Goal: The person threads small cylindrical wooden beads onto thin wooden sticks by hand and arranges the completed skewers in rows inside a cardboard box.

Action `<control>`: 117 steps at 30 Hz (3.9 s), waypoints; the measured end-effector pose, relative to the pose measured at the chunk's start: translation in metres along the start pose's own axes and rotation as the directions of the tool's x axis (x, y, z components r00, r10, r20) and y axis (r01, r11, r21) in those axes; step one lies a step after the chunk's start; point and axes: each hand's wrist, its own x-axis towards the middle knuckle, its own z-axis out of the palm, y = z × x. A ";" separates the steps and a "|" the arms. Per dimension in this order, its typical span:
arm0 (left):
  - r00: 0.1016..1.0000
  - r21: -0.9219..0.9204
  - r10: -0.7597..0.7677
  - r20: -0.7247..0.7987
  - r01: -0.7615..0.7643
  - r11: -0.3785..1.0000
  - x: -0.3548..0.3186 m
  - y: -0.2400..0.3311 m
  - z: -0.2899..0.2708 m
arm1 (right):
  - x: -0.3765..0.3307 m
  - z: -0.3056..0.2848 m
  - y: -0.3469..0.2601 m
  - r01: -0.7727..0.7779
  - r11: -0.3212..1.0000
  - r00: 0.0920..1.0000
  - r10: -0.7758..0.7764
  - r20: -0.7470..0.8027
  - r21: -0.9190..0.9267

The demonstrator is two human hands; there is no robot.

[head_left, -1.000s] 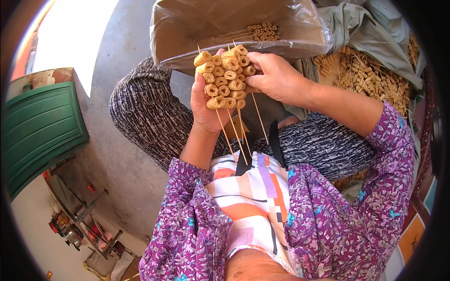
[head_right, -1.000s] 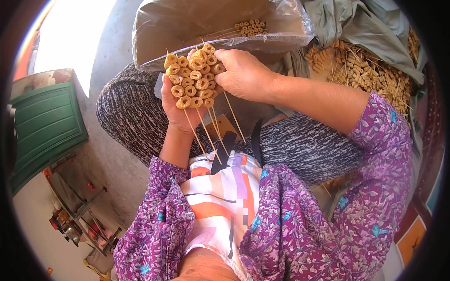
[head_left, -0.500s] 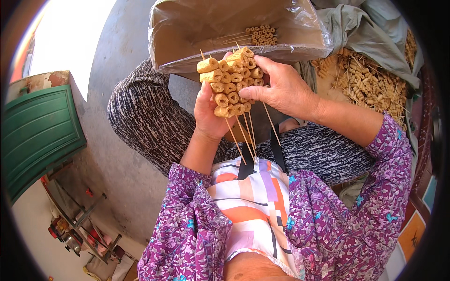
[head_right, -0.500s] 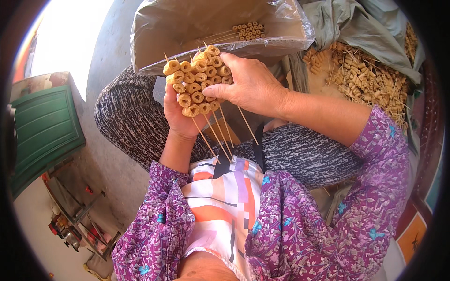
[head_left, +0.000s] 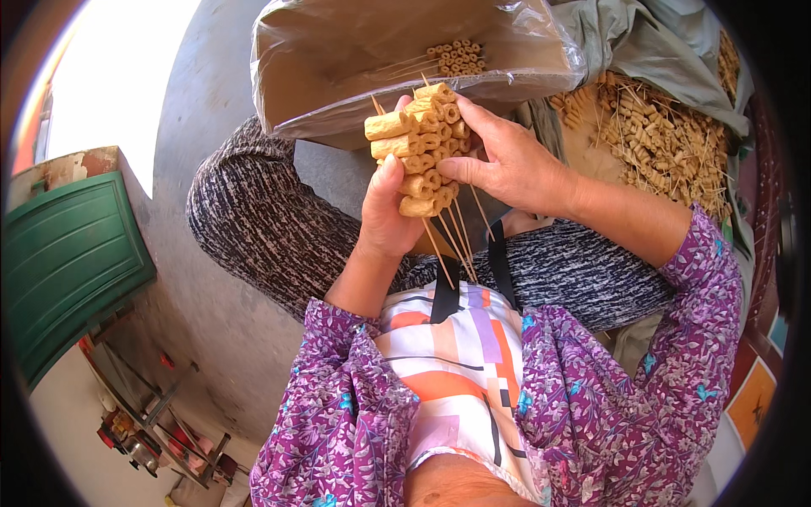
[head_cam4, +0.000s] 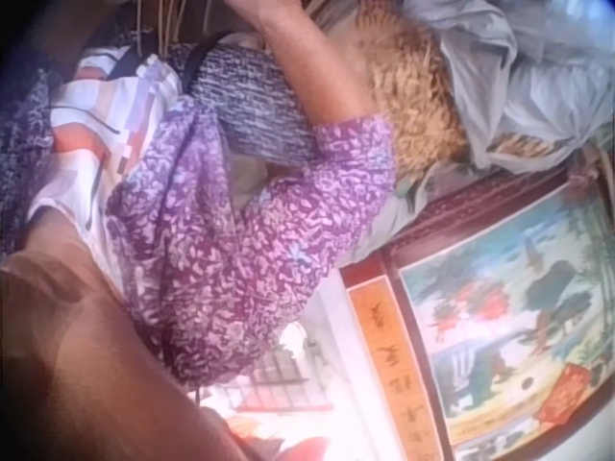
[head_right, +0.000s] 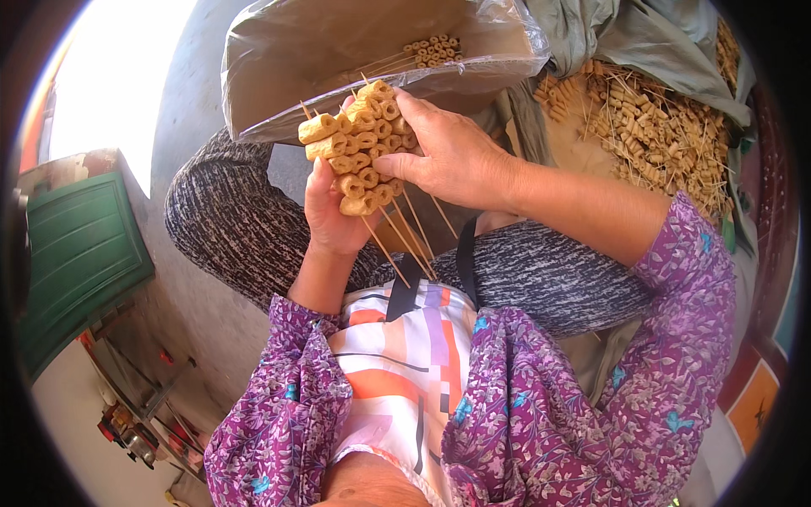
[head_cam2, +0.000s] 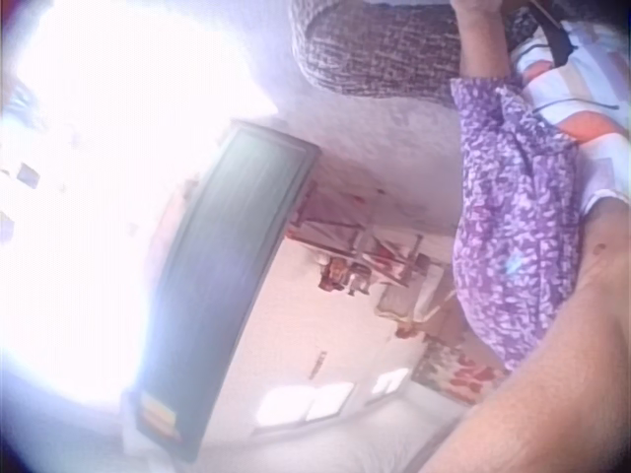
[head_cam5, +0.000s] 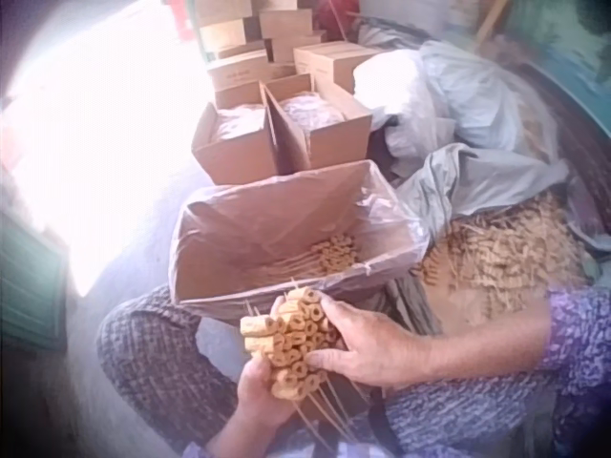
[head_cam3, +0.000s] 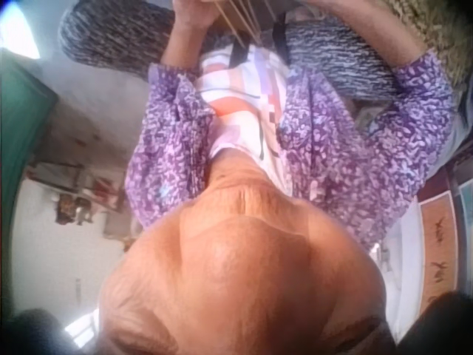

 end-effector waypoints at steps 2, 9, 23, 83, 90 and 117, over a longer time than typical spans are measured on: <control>0.999 -0.005 -0.028 -0.021 0.028 1.000 0.001 -0.004 -0.002 | -0.003 0.002 0.009 -0.010 0.999 1.000 0.010 -0.008 0.032; 0.999 0.001 -0.021 -0.047 0.021 1.000 0.004 -0.011 -0.005 | -0.016 0.000 0.014 -0.058 0.986 0.996 0.068 -0.059 0.155; 1.000 -0.106 0.019 -0.010 -0.020 0.994 -0.005 -0.015 0.013 | -0.019 0.044 -0.003 0.035 0.999 0.966 -0.032 -0.258 0.007; 0.804 0.795 0.027 0.594 -0.582 -0.171 0.168 0.215 -0.060 | 0.191 0.036 0.115 0.040 0.831 0.950 0.140 0.277 -0.555; 0.683 0.690 0.097 0.724 -0.720 -0.076 0.180 0.211 -0.072 | 0.193 0.044 0.130 0.130 0.784 0.954 0.066 0.291 -0.607; 0.786 0.802 0.160 0.596 -0.589 -0.094 0.157 0.207 -0.066 | 0.205 0.043 0.128 0.112 0.834 0.976 0.011 0.219 -0.541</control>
